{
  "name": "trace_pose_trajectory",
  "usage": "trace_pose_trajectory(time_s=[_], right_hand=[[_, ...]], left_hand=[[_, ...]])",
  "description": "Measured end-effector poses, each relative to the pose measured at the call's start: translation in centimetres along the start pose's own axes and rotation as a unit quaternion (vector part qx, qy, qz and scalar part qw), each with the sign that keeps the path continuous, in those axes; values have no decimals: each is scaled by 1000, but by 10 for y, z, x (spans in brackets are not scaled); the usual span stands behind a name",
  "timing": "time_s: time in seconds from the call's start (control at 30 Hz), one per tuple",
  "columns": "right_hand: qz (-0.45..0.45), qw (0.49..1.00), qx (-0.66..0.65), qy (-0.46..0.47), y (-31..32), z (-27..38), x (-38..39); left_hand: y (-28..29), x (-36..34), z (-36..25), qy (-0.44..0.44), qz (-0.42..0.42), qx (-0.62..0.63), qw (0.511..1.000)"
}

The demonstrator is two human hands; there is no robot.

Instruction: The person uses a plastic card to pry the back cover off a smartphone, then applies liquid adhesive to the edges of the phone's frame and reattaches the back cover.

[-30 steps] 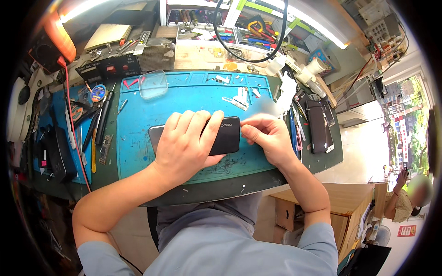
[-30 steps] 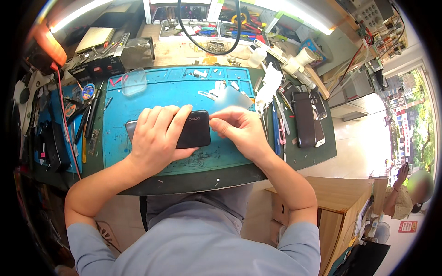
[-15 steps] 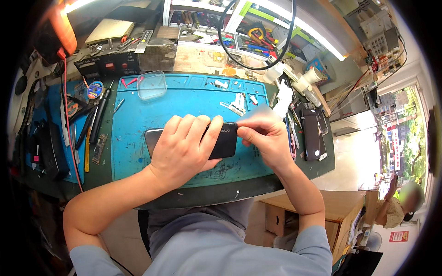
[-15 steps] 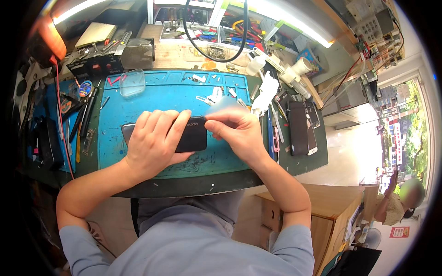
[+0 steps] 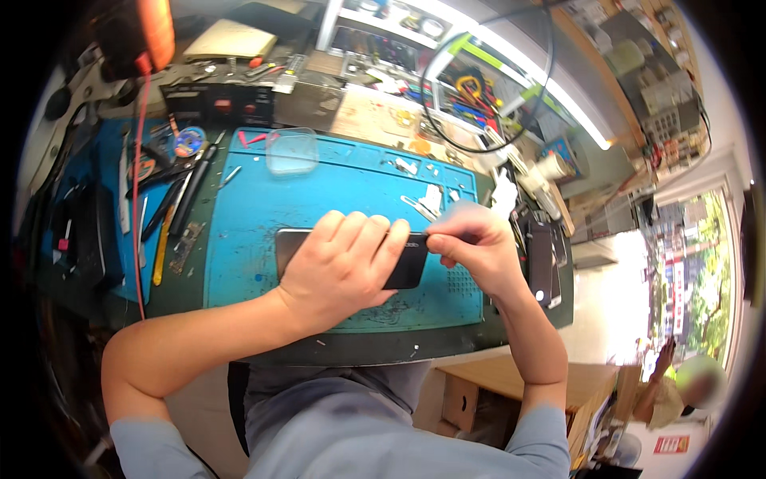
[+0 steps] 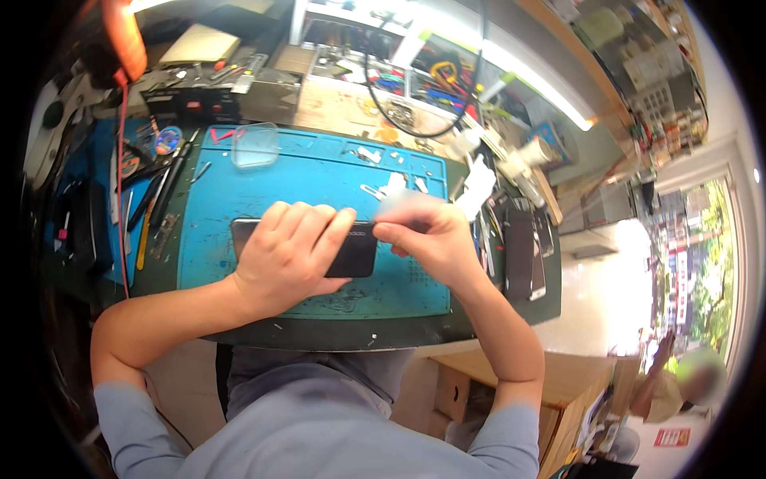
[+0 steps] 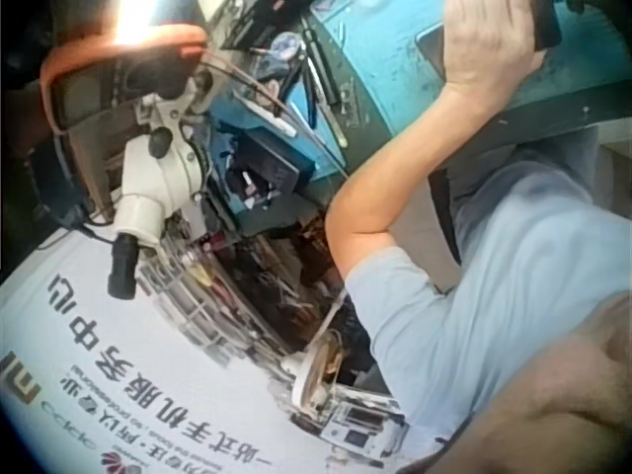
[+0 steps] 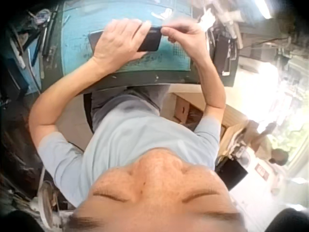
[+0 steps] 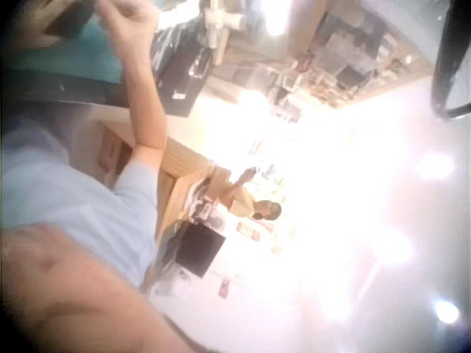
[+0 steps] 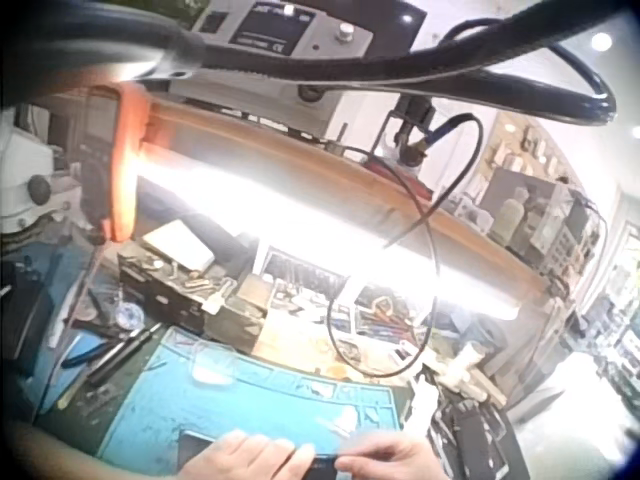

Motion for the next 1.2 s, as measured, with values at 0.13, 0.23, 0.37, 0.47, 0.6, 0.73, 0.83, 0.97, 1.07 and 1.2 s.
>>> trace_pose_trajectory(time_s=[0.13,0.23,0.37,0.47,0.6,0.73,0.83,0.97,1.07,1.2], right_hand=[[20,1000,18,0,3,3,-1],[44,998,36,-26,0,7,-7],[65,995,62,-47,-1,10,-11],[74,994,65,-56,-2,8,-16],[85,988,34,-121,2,-6,-17],[84,992,63,-73,6,-10,-17],[104,992,-26,-73,-14,-15,-3],[64,979,-171,-90,-5,-34,0],[23,947,-307,-93,0,-28,6],[-3,916,-395,-69,-5,-8,14]], left_hand=[[-6,1,0,3,8,-7,1000],[-6,4,0,6,-3,-22,1000],[-4,5,0,2,-16,-34,999],[-3,5,1,7,-7,-23,1000],[-5,5,2,3,-8,3,1000],[-5,5,2,-15,-11,31,999],[-5,4,3,-36,-16,79,996],[14,-2,11,-39,-66,58,995],[45,-5,27,5,-167,-3,986],[17,30,87,233,-396,389,798]])
Point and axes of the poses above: each hand's wrist, its own x-axis away from the middle knuckle, its own y-axis out of the back of the hand, z = x × y, the point moved 9 cm from there along -x, towards the middle knuckle, and after that the axes turned 12 degrees about -y, right-handed, at the moved point
